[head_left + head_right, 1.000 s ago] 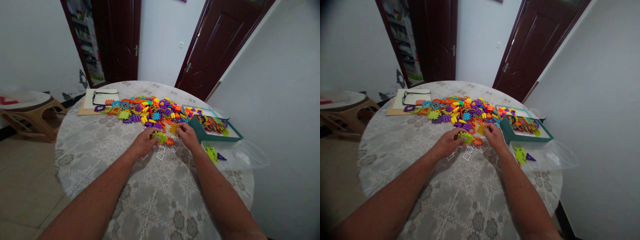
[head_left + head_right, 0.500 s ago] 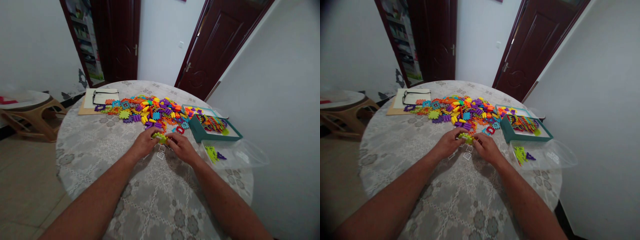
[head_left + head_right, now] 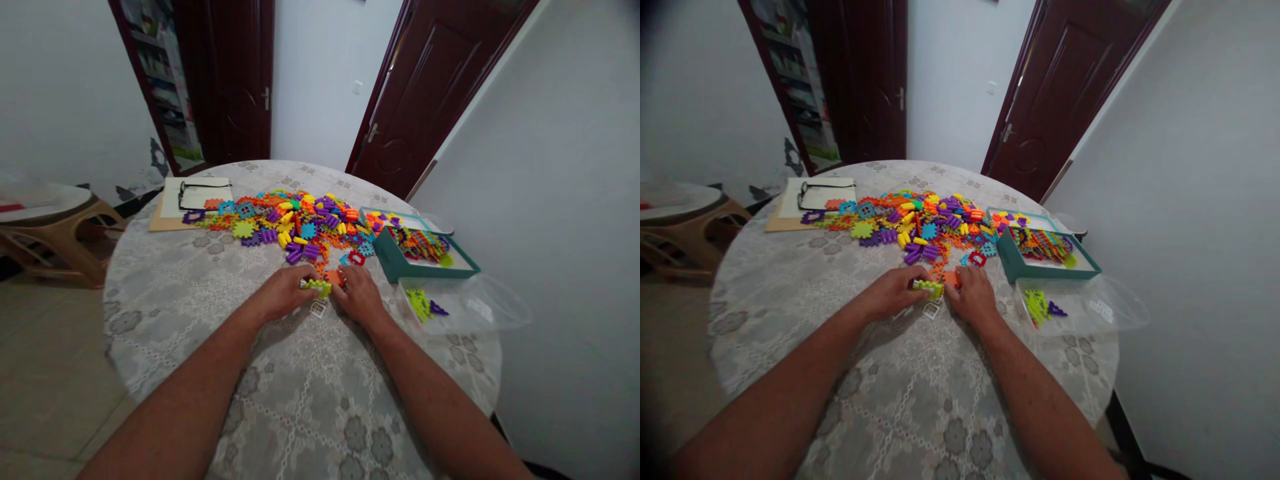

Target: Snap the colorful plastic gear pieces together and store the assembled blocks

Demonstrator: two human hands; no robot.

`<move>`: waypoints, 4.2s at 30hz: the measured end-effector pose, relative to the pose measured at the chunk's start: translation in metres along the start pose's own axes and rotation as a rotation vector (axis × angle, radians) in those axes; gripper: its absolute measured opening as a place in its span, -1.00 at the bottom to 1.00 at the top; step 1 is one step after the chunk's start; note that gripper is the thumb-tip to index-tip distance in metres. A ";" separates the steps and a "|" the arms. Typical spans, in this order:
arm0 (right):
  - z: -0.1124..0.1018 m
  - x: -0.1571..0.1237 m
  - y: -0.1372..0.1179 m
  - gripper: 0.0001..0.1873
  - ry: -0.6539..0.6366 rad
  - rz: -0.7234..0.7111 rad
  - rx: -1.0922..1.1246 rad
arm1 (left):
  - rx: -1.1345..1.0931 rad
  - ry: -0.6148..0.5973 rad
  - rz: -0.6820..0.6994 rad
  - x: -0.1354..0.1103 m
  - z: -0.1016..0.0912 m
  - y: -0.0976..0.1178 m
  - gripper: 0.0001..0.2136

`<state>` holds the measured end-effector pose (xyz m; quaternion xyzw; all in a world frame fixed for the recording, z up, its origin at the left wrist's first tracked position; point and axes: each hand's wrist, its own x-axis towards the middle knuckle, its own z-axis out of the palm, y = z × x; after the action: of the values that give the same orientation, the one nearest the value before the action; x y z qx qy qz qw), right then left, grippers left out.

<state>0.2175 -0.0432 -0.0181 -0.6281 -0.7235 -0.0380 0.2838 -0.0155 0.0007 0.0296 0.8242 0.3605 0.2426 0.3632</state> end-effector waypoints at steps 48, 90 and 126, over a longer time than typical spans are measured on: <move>0.012 0.086 -0.014 -0.66 -0.159 -0.189 0.148 | 0.198 -0.042 0.051 0.000 0.016 -0.007 -0.71; 0.043 0.132 -0.042 -0.74 -0.458 -0.488 0.052 | 0.254 -0.148 0.050 -0.002 0.014 -0.008 -0.74; 0.021 0.135 -0.057 -0.83 -0.615 -0.622 0.355 | 0.301 -0.191 0.099 -0.005 0.019 -0.003 -0.77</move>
<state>0.1499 0.0731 0.0429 -0.3054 -0.9232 0.1908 0.1345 -0.0073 -0.0095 0.0145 0.9052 0.3155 0.1241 0.2561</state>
